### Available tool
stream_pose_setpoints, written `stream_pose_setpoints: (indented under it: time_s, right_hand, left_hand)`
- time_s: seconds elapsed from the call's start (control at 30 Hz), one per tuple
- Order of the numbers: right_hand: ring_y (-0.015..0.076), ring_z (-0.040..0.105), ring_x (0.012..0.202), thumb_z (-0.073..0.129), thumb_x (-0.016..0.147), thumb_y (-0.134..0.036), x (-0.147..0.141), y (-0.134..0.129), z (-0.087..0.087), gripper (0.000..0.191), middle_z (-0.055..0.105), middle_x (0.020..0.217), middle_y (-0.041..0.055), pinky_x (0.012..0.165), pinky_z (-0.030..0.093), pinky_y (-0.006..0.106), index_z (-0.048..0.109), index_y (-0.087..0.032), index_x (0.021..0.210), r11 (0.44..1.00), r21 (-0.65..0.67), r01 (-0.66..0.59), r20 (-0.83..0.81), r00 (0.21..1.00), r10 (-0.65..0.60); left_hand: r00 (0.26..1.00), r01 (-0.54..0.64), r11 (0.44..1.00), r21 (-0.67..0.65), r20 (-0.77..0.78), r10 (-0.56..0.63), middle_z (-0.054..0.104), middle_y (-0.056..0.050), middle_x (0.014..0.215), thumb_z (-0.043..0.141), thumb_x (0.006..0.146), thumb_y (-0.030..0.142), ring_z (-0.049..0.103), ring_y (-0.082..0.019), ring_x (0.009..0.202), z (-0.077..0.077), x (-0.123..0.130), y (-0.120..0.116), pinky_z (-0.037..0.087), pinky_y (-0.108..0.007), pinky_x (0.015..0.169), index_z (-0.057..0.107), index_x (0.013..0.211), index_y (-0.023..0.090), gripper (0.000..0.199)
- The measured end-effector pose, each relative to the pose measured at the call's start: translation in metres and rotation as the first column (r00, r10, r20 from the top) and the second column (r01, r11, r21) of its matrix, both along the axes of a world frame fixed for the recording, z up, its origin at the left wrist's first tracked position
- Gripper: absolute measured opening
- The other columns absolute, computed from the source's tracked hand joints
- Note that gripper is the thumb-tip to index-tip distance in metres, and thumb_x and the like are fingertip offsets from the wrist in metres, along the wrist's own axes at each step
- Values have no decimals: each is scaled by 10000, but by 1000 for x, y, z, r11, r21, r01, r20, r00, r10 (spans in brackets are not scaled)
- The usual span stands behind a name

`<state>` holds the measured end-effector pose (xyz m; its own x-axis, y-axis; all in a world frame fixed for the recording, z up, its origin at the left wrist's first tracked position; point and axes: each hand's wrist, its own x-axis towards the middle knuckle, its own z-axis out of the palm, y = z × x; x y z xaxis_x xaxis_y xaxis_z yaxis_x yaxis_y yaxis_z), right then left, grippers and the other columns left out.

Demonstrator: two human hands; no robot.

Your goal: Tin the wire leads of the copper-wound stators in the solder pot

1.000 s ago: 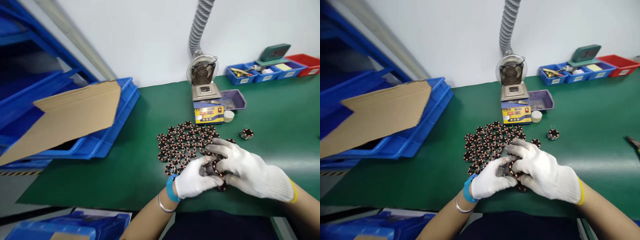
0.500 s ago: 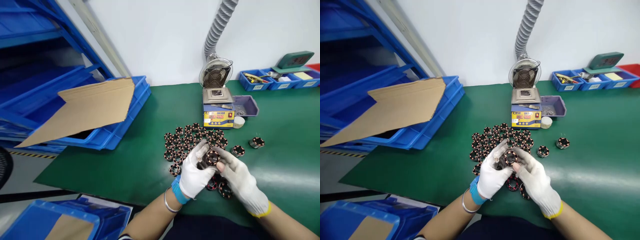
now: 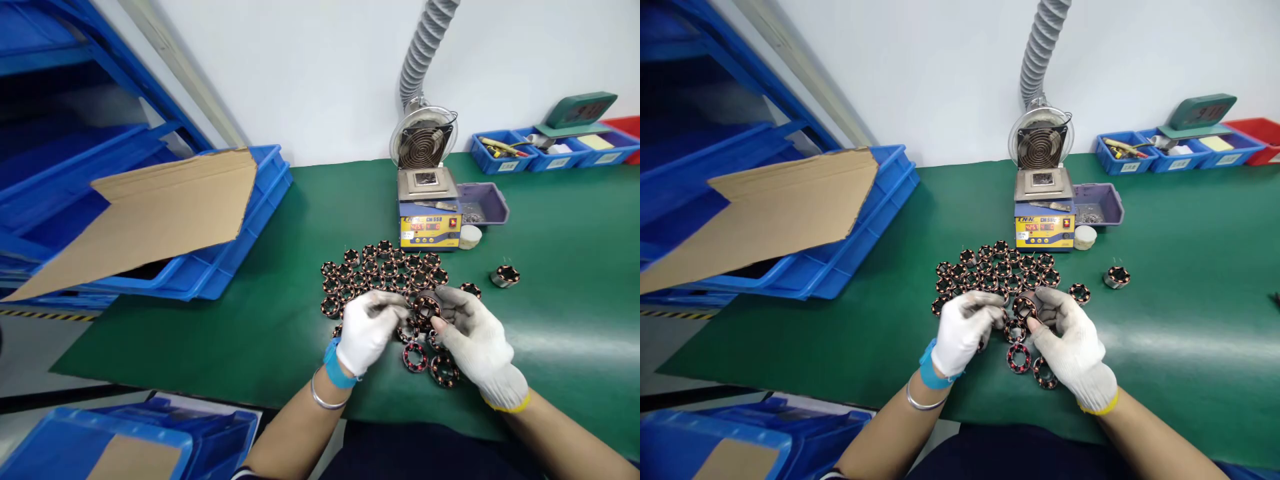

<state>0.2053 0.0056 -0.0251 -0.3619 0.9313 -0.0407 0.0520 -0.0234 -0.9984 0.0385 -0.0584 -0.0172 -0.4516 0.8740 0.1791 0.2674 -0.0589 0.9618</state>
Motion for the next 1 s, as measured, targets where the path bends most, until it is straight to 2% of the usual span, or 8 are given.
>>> stream_pose_setpoints:
  time_s: [0.1,0.17,0.27,0.4,0.53,0.77,0.87,1.0]
  right_hand:
    - [178,722,782,744,769,-294,4,-1,2,440,752,1062,113,666,638,281,637,-187,1182,996,81,-38,106,994,29]
    - [183,731,818,743,756,-272,6,-1,2,431,756,1051,101,734,644,288,660,-191,1172,989,119,-84,179,982,62]
    - [188,736,843,731,761,-292,8,0,2,426,754,1070,102,747,644,288,668,-194,1170,988,108,-111,191,978,89]
    - [194,727,841,741,767,-346,14,7,5,461,738,1116,133,683,638,284,639,-189,1188,999,46,-20,67,998,17]
    - [201,726,838,763,760,-354,16,9,9,475,732,1129,146,648,631,280,627,-185,1183,1000,16,-8,21,1000,8]
    - [174,723,794,714,781,-324,16,4,10,406,751,1000,92,705,625,268,651,-191,1160,972,215,-94,186,981,54]
    - [159,707,774,691,802,-310,19,5,12,371,742,983,71,686,607,256,661,-206,1156,935,335,-115,279,960,18]
    - [168,697,743,671,774,-288,20,5,18,357,731,927,60,663,587,273,679,-208,1122,873,450,-188,362,932,14]
  left_hand:
    - [984,-94,948,303,-119,136,738,-153,1114,667,894,386,715,-203,771,3,-6,-1,605,-341,661,633,1187,161,371]
    - [907,1,917,399,-387,168,668,-189,1279,723,849,438,699,-263,988,4,-6,0,593,-416,814,583,1260,173,509]
    - [762,146,958,247,-646,51,714,-96,867,622,913,315,678,-226,816,4,-2,-1,543,-365,739,640,906,183,134]
    - [863,348,929,129,-432,-263,495,14,512,481,979,280,496,-132,483,8,-4,-6,417,-283,528,448,575,222,410]
    - [962,214,974,68,-185,-198,613,-23,652,498,995,378,561,-147,552,9,-3,-7,469,-284,552,573,714,200,341]
    - [901,426,905,-16,106,-422,573,-11,569,509,1003,400,511,-137,482,7,10,-11,440,-267,458,564,664,200,397]
    - [922,275,938,209,221,-320,592,-10,577,516,1011,385,499,-125,449,12,0,-17,412,-246,412,593,712,198,360]
    - [997,-64,910,409,-3,71,682,-54,874,534,1004,399,635,-152,673,9,-6,-11,525,-265,584,648,963,204,230]
